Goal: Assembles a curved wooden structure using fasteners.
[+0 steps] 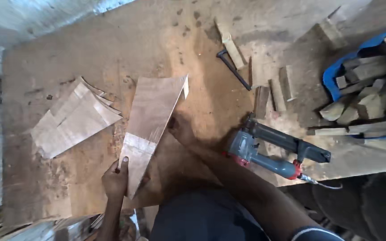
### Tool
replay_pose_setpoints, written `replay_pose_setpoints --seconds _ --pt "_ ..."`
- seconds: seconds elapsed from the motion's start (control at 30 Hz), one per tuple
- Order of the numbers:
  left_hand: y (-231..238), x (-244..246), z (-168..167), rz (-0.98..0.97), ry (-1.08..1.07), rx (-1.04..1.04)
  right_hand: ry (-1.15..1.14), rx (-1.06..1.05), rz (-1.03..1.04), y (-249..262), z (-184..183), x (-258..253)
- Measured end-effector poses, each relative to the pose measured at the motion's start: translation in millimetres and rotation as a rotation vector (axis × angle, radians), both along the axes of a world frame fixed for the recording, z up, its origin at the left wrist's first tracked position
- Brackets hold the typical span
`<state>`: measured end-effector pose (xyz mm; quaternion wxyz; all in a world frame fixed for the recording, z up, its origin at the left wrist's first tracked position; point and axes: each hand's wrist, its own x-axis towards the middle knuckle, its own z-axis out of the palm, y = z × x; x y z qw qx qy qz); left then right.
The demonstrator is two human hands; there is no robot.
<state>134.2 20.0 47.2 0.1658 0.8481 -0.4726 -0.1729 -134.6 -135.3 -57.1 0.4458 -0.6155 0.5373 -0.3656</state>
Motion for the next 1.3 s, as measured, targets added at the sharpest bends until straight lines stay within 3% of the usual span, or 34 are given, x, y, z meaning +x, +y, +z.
replay_pose_setpoints --seconds 0.57,0.73,0.87,0.97,1.1,1.2,1.3 --pt "7 1 1 -0.004 -0.002 0.028 0.01 -0.069 -0.043 -1 -15 1" --pt "10 -1 -1 -0.007 -0.025 0.016 -0.012 -0.032 -0.009 1 -9 -3" --pt "12 -2 -4 -0.031 -0.037 -0.017 0.1 0.045 0.038 3 -2 -17" --pt "12 -3 -4 -0.031 -0.057 -0.011 0.2 0.094 0.057 23 33 -64" --pt "14 -7 -2 -0.006 -0.059 -0.006 0.471 0.116 -0.092 79 75 -165" --pt "15 -7 -4 0.011 -0.073 0.024 0.706 0.249 -0.217 135 67 -235" --pt "16 -7 -5 0.01 -0.079 0.043 0.816 0.407 -0.162 179 43 -269"
